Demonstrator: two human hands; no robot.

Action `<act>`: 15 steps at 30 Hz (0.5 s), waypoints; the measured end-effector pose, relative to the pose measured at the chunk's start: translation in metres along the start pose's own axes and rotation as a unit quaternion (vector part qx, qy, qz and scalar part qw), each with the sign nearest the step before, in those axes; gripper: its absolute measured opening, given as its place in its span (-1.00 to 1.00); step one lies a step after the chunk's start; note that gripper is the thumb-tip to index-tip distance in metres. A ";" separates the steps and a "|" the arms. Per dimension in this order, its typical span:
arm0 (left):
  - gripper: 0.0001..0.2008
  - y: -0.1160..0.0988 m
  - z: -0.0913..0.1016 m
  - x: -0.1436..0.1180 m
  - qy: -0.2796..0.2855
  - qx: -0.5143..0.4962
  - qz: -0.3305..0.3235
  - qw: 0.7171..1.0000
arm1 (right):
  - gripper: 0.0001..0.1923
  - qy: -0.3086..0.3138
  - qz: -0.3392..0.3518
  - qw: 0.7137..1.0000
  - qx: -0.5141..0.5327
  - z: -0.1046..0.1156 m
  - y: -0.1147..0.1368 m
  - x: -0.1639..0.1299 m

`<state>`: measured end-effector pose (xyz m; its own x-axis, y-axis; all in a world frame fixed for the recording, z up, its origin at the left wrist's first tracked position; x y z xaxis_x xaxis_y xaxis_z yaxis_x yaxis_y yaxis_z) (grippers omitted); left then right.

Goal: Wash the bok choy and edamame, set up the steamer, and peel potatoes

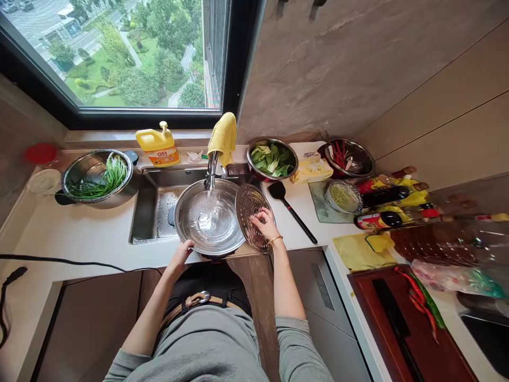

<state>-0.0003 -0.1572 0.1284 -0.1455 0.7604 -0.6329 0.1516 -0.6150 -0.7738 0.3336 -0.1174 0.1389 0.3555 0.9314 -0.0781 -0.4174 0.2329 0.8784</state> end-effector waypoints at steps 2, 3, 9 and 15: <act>-0.57 0.000 0.000 0.000 0.004 0.002 0.001 1.000 | -0.33 0.000 -0.003 1.000 0.002 0.000 0.001 0.000; -0.57 0.000 0.000 0.000 0.005 0.000 0.001 1.000 | -0.32 0.001 -0.004 1.000 0.002 0.000 0.001 0.000; -0.52 0.000 0.000 0.000 0.010 -0.017 0.005 1.000 | -0.35 0.005 -0.006 1.000 0.003 0.000 0.001 0.000; -0.55 -0.002 0.000 -0.001 0.022 -0.014 -0.006 1.000 | -0.32 0.012 0.003 1.000 -0.002 0.001 0.002 0.001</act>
<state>-0.0001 -0.1570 0.1305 -0.1040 0.7764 -0.6216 0.1773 -0.6005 -0.7797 0.3343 -0.1164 0.1407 0.3333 0.9391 -0.0842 -0.4222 0.2285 0.8772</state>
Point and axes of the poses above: each hand's wrist, its own x-axis towards the middle knuckle, its own z-axis out of the back of the hand, y = z × x, the point moved 2 cm from there along x, towards the middle knuckle, and after that the axes turned 6 degrees about -y, right-handed, at the moved point
